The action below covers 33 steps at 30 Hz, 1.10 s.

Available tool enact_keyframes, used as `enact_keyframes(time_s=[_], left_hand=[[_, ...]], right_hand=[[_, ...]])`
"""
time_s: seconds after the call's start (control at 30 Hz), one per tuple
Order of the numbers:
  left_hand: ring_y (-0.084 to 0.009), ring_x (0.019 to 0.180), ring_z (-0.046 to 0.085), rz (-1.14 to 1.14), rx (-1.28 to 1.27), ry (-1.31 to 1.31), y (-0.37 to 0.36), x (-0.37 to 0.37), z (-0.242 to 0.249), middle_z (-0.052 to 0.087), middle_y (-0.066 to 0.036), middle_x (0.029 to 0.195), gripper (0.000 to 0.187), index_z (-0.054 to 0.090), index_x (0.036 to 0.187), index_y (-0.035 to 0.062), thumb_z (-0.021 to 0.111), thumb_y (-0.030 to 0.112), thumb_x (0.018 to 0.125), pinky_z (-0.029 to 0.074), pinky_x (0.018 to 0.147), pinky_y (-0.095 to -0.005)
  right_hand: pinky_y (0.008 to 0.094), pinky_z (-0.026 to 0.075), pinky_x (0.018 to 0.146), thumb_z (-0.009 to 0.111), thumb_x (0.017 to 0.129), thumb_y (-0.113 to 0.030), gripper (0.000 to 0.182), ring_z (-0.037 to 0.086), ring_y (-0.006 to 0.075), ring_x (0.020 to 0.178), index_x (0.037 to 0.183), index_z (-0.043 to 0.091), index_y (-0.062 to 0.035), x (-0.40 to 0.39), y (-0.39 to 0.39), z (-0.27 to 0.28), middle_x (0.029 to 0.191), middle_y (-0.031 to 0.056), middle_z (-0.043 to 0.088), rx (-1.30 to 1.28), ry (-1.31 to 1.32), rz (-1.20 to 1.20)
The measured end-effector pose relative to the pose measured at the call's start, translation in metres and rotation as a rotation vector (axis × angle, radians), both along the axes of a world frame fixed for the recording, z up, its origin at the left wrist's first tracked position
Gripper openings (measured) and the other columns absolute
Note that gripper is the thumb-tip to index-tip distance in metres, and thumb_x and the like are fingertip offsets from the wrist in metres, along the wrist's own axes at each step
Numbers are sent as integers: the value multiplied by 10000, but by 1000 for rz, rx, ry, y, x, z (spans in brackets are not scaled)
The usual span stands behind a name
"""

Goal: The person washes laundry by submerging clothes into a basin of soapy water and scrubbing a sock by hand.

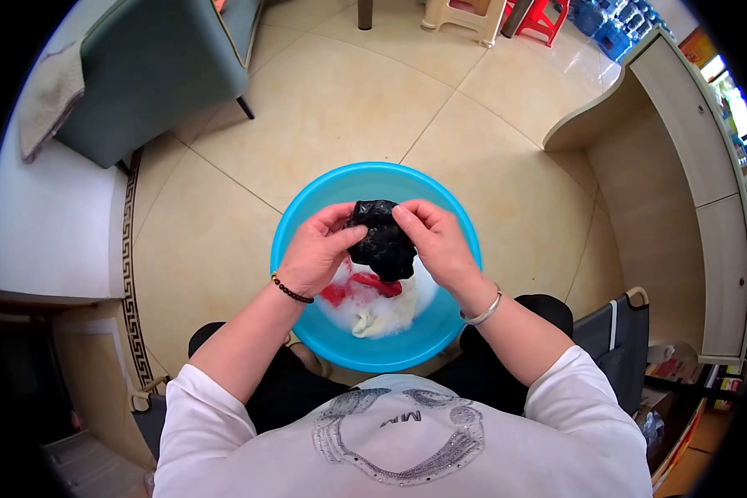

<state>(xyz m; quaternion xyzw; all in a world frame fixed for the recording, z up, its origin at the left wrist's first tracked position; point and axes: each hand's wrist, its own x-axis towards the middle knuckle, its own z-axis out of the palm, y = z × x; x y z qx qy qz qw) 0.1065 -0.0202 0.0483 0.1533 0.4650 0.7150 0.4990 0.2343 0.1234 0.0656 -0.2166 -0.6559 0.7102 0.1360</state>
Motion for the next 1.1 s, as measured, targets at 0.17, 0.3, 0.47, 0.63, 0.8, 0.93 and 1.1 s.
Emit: enact_keyframes(time_s=[0.17,0.3,0.47,0.63,0.8,0.93,1.1], left_hand=[[-157,985,569,-26,31,-123,3,11,13,599,-51,1031,236,552,1095,38,593,36,862,464,887,-336],[-147,946,577,16,25,-155,3,7,5,603,-52,1000,186,556,1053,44,593,63,873,473,859,-327],[-100,831,572,38,-51,46,0,9,-2,603,-25,912,209,567,1026,45,635,168,872,466,744,-242],[-103,840,578,44,-16,-116,-2,11,4,609,-27,934,181,566,1031,48,585,177,906,474,765,-264],[-109,844,583,24,-17,-148,-4,7,0,614,-26,937,196,569,1038,31,548,192,928,476,776,-264],[-93,837,574,17,-55,38,-7,10,-1,620,-28,930,213,586,1037,11,551,190,926,469,764,-242],[-65,816,553,102,-145,255,-5,15,6,624,-22,904,202,617,1019,2,581,166,906,461,724,-220]], right_hand=[[197,452,619,571,907,-195,199,535,41,711,937,604,0,4,1,-8,799,2,606,-176,74,-61],[220,467,689,596,894,-180,170,551,55,762,964,604,-25,5,-8,6,849,-6,610,-112,0,62],[234,465,657,610,873,-179,198,556,64,724,944,617,6,1,-14,0,807,19,628,24,31,52],[225,438,622,495,950,-298,333,519,46,687,877,623,0,-3,-6,-12,737,-21,595,-117,43,-38],[228,433,613,472,958,-333,372,511,46,680,874,613,1,-3,-4,-15,745,-26,578,-165,-25,36],[233,448,633,528,932,-245,268,535,57,708,895,604,10,-4,-18,0,768,9,602,-75,-2,79],[254,463,641,557,906,-176,181,551,78,709,901,608,-3,-3,-14,-9,758,34,611,96,2,43]])
